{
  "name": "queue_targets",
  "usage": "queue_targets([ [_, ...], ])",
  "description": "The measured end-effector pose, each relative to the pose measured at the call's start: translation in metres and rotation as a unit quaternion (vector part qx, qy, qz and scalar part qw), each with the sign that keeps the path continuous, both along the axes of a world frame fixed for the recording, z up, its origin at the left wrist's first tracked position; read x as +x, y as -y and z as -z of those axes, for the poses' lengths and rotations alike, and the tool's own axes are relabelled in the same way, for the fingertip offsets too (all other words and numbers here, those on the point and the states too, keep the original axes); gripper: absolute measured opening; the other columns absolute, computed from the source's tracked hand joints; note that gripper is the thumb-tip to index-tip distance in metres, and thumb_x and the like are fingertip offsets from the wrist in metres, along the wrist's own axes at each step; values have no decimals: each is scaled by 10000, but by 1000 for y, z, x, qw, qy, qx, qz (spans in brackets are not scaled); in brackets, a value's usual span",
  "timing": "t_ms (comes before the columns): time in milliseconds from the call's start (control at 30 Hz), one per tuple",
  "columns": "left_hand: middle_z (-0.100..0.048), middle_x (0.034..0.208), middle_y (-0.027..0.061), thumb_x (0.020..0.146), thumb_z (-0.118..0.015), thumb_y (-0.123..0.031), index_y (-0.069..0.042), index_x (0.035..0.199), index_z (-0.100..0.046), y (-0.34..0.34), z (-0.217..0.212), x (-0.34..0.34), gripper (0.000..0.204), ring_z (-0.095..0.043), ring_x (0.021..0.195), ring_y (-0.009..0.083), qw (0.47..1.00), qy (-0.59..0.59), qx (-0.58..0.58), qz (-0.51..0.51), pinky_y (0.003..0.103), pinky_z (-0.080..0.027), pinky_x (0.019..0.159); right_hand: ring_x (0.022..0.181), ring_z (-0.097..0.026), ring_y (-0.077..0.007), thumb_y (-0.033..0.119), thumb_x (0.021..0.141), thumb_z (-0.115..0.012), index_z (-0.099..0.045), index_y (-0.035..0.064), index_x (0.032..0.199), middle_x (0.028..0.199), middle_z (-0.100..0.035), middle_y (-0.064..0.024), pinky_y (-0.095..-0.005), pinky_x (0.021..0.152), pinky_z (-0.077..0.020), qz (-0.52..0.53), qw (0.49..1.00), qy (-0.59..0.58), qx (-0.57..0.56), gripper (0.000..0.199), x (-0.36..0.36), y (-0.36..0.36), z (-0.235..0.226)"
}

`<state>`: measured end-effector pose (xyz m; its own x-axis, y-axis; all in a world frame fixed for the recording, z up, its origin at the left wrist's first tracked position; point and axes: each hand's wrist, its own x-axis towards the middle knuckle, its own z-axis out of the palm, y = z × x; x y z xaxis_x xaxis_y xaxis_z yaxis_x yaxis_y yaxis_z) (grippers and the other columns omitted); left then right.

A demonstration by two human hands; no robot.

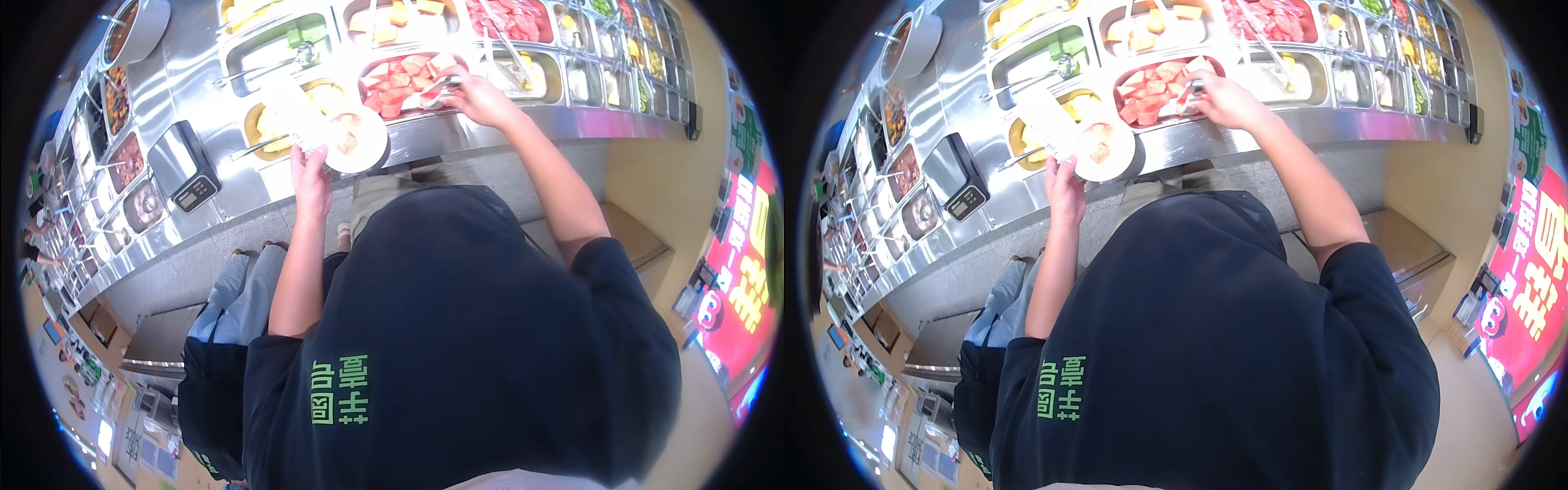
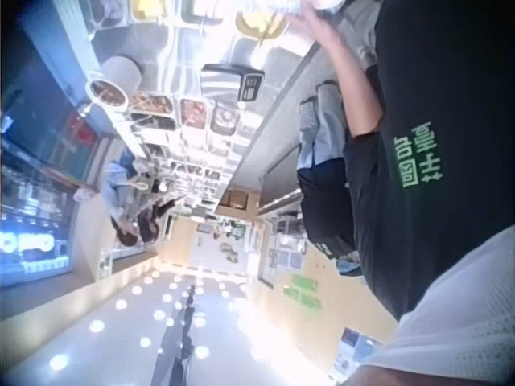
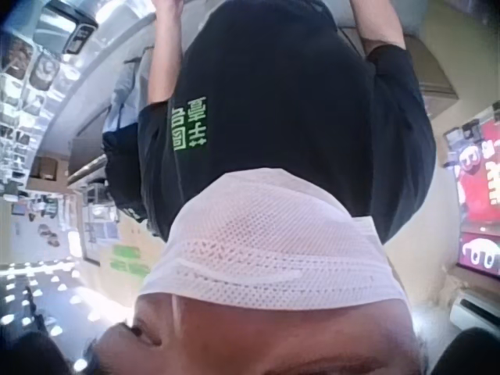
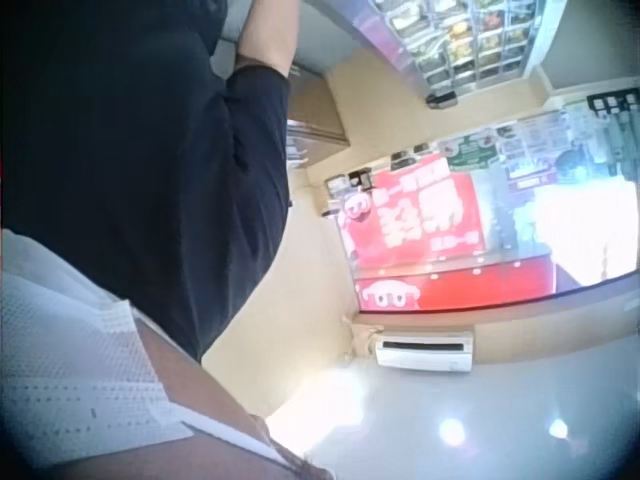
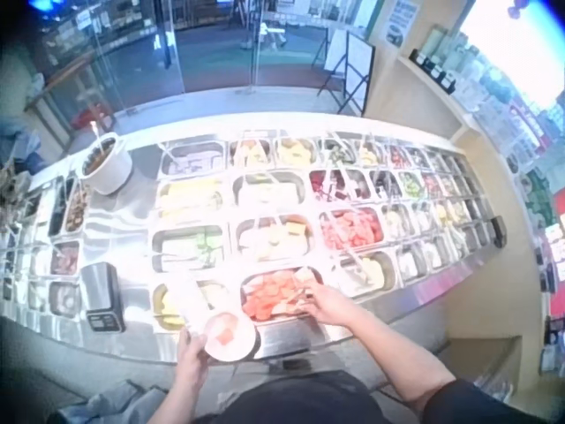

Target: The person prepares a fruit bowl by adding various fruits and toppings from a display counter into a cup, then seals it with a lid and places it in a plastic bag. They also interact with a touchscreen and handle a receipt during the process.

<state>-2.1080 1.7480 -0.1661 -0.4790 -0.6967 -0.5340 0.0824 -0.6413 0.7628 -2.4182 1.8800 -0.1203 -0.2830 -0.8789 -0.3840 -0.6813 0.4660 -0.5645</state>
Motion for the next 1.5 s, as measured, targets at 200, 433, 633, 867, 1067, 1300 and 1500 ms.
queue_targets([
  [200,-561,1232,101,851,-645,-129,-45,1346,-387,-3,8,5,564,-562,1116,180,998,-54,41,-17,319,-492,873,1039,-650,-248,-44,805,-705,-463,7,1210,1147,-630,-172,-333,846,-559,162,903,267,-293,475,-2,-18,-71],
  [433,-557,1251,104,836,-628,-92,-39,1364,-372,-3,-2,-17,589,-559,1145,198,993,-98,63,-18,314,-496,882,973,-670,-198,151,805,-774,-478,-3,1246,1064,-672,-137,-341,874,-521,50,939,270,-207,553,57,2,-83],
  [633,-564,1245,110,819,-629,-63,-29,1372,-362,-2,5,-16,615,-584,1117,208,994,-100,44,-5,325,-504,887,1093,-631,-248,-11,769,-760,-430,7,1272,1145,-623,-181,-362,904,-533,129,951,230,-163,602,52,-10,-93],
  [867,-567,1242,96,814,-650,-118,-63,1367,-390,-7,11,3,614,-597,1075,192,997,-52,52,-5,295,-513,795,931,-667,-371,421,829,-712,-467,-64,1149,979,-663,-244,-415,826,-527,251,965,-39,-68,630,34,4,-62],
  [1067,-570,1234,84,858,-608,-164,-58,1344,-401,-7,-2,7,538,-589,1117,193,999,-33,17,-14,331,-513,851,965,-632,-360,425,921,-554,-606,-85,1050,1031,-612,-277,-407,839,-525,97,982,-161,-29,529,62,56,-5],
  [1300,-543,1301,99,886,-595,-164,-48,1374,-386,-1,1,25,544,-582,1145,215,998,-52,-2,-21,362,-505,910,963,-657,-348,477,932,-519,-627,-36,1099,1050,-650,-249,-419,842,-527,192,967,-151,76,550,51,93,76],
  [1500,-535,1318,106,900,-571,-115,-39,1400,-363,7,3,31,546,-581,1138,209,998,-56,11,-24,345,-500,908,1072,-640,-309,404,874,-625,-710,60,1097,1184,-649,-158,-406,897,-517,97,968,-78,220,418,20,103,84],
])
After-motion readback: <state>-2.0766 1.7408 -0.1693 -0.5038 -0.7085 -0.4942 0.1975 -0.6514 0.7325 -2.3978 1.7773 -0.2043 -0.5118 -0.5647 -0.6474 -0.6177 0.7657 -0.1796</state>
